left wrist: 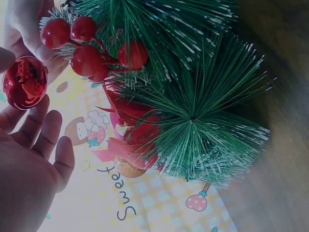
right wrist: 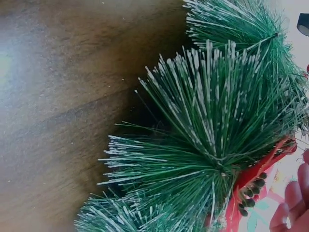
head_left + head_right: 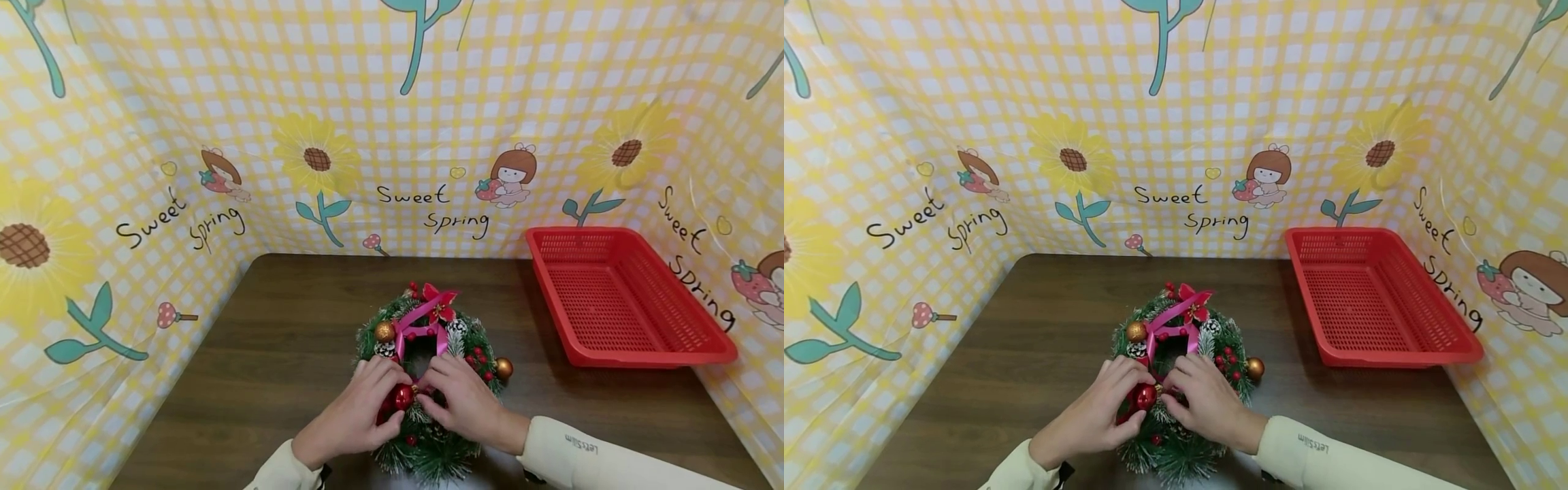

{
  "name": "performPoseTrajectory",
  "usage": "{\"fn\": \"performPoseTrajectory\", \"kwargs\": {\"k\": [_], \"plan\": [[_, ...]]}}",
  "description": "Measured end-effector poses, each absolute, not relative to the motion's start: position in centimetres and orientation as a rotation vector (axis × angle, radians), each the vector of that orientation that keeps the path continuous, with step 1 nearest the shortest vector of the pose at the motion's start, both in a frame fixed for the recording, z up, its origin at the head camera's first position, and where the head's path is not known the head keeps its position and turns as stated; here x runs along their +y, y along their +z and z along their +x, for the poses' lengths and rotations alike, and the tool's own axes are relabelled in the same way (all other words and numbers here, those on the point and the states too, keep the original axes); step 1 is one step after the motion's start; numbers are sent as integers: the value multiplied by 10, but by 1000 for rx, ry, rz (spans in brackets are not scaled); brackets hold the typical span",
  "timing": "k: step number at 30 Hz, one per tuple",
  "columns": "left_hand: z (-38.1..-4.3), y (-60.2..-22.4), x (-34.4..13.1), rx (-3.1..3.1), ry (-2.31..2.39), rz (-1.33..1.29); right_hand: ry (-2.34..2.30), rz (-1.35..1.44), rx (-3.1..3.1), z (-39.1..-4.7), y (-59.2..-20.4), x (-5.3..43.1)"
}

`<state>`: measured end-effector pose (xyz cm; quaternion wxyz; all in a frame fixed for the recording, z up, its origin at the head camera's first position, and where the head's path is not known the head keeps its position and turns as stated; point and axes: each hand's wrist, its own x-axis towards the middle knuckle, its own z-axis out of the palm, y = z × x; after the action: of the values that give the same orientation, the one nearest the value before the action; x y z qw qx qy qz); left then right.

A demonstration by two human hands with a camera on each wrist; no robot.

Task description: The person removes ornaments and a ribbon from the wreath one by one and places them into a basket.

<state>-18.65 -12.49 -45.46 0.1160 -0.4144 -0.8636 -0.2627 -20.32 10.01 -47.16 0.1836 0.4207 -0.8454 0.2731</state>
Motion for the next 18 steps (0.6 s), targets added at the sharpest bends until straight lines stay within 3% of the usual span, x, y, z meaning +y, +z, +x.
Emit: {"fn": "performPoseTrajectory", "kwargs": {"k": [18], "plan": [[-186,-456,-130,-2608,-876,-1221,745,1167,-2523,-203,-474,98]]}}
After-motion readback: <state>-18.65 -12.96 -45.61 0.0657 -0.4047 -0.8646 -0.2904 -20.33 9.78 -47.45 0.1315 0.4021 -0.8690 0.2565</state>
